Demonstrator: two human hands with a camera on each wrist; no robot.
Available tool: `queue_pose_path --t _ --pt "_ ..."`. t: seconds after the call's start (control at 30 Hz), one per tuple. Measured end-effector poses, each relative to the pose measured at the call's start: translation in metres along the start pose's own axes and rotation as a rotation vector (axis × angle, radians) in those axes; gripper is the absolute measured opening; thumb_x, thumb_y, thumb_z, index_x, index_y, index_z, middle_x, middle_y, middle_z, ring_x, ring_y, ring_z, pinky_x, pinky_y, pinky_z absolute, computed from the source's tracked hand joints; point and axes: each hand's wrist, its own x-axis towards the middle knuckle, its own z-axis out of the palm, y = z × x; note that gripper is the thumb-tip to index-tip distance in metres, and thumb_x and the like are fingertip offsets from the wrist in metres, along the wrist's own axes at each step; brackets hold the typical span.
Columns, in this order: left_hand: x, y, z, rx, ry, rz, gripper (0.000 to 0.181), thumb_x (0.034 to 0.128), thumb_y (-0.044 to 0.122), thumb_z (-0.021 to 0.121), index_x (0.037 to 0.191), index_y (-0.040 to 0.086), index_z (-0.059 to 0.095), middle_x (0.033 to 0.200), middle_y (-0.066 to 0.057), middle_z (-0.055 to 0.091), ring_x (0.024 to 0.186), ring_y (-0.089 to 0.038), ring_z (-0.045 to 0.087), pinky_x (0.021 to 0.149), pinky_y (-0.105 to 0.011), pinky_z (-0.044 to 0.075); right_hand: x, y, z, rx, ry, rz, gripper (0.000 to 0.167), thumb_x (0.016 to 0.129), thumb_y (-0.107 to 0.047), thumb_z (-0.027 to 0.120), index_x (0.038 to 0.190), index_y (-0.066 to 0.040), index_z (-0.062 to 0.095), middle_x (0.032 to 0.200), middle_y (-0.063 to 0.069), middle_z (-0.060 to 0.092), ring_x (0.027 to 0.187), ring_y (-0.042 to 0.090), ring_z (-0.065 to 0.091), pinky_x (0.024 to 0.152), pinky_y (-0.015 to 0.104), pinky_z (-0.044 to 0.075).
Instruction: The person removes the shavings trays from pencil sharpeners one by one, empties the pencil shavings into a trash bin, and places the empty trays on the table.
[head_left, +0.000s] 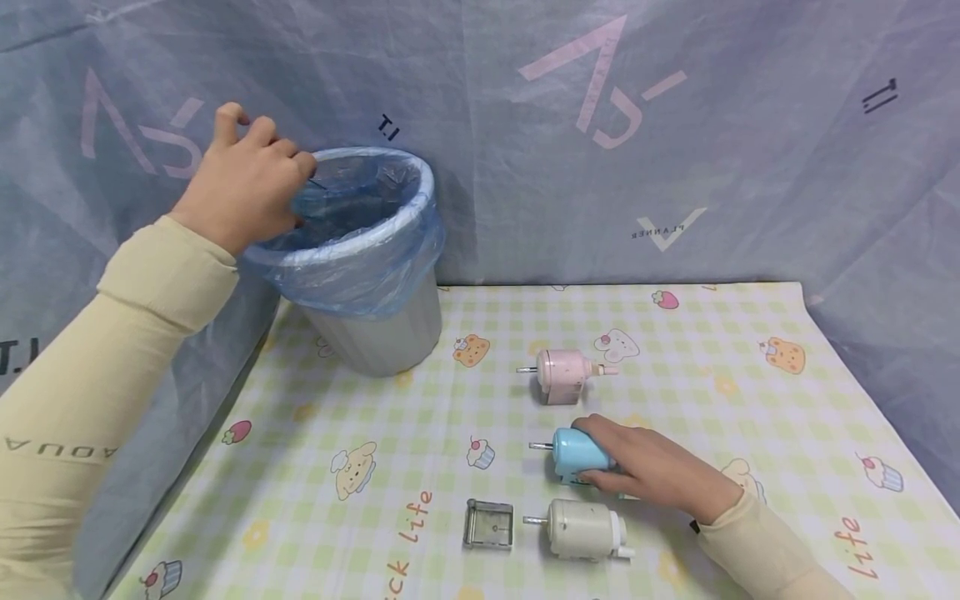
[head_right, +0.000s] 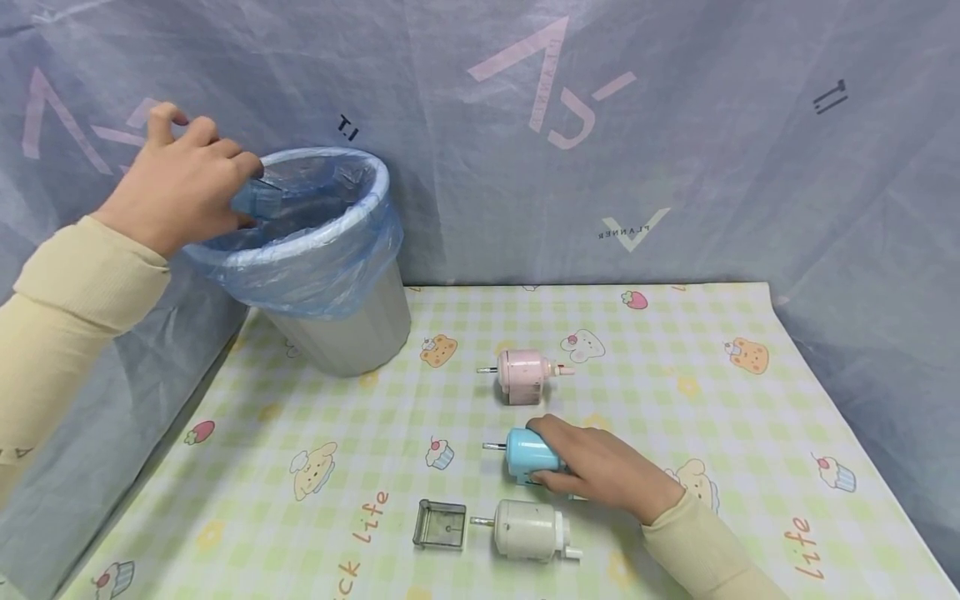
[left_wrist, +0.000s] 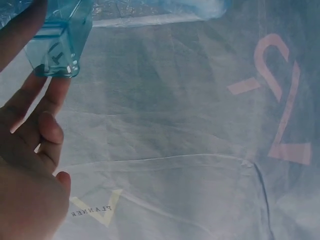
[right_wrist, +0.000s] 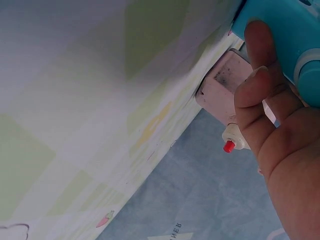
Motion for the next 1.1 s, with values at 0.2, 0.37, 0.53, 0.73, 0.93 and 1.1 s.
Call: queue_pose_path --t 0.2,0.37,0.53,0.73,0.93,1.1 --pt "-0.003 -0.006 0.0 -0.104 -0.057 -0.086 0.037 0.07 0.002 0.089 0.096 -0.01 0.067 0.087 -0.029 0.07 0.09 -0.046 0.05 0.108 -0.072 0.018 0.0 0.0 0.0 0.004 -0.004 0.006 0.048 0.104 -0.045 0.07 0.141 -0.022 0.051 0.106 -0.013 0.06 0.082 0.001 0.055 0.072 0.029 0.052" --pt "-0.005 -0.008 0.001 -0.174 -0.118 -0.188 0.042 0.0737 0.019 0.094 0.095 -0.007 0.069 0.079 -0.024 0.07 0.088 -0.046 0.052 0.107 -0.073 0.018 0.0 -0.001 0.0 0.004 -0.006 0.006 0.048 0.104 -0.045 0.07 0.141 -0.021 0.052 0.106 -0.013 0.06 0.082 0.001 0.055 0.072 0.029 0.052" --pt "-0.007 -0.007 0.003 -0.231 -0.144 -0.271 0.052 0.0771 0.03 0.093 0.104 -0.008 0.072 0.086 -0.026 0.072 0.091 -0.049 0.058 0.107 -0.073 0.018 -0.001 -0.001 0.0 0.01 -0.005 0.004 0.048 0.104 -0.045 0.07 0.142 -0.022 0.051 0.107 -0.013 0.061 0.083 0.001 0.055 0.072 0.029 0.052" --pt "-0.009 -0.009 0.003 -0.302 -0.171 -0.331 0.053 0.0837 0.033 0.088 0.108 -0.01 0.071 0.085 -0.026 0.071 0.086 -0.048 0.062 0.105 -0.074 0.016 -0.002 -0.001 0.001 0.011 -0.004 0.011 0.047 0.104 -0.047 0.069 0.142 -0.024 0.051 0.106 -0.014 0.06 0.083 0.001 0.055 0.072 0.029 0.051" --pt "-0.01 -0.011 0.003 -0.346 -0.17 -0.357 0.057 0.0871 0.04 0.085 0.111 -0.01 0.071 0.083 -0.025 0.071 0.086 -0.049 0.063 0.104 -0.076 0.015 -0.001 -0.001 0.0 0.013 -0.007 0.002 0.048 0.105 -0.046 0.069 0.142 -0.023 0.051 0.107 -0.013 0.059 0.082 0.001 0.055 0.072 0.029 0.051" --pt "-0.012 -0.009 0.001 -0.389 -0.171 -0.378 0.059 0.0904 0.043 0.083 0.114 -0.009 0.07 0.094 -0.029 0.072 0.093 -0.051 0.063 0.107 -0.079 0.011 0.0 -0.001 -0.001 0.009 -0.005 0.006 0.048 0.105 -0.046 0.069 0.142 -0.022 0.051 0.107 -0.013 0.059 0.083 0.001 0.055 0.073 0.029 0.052"
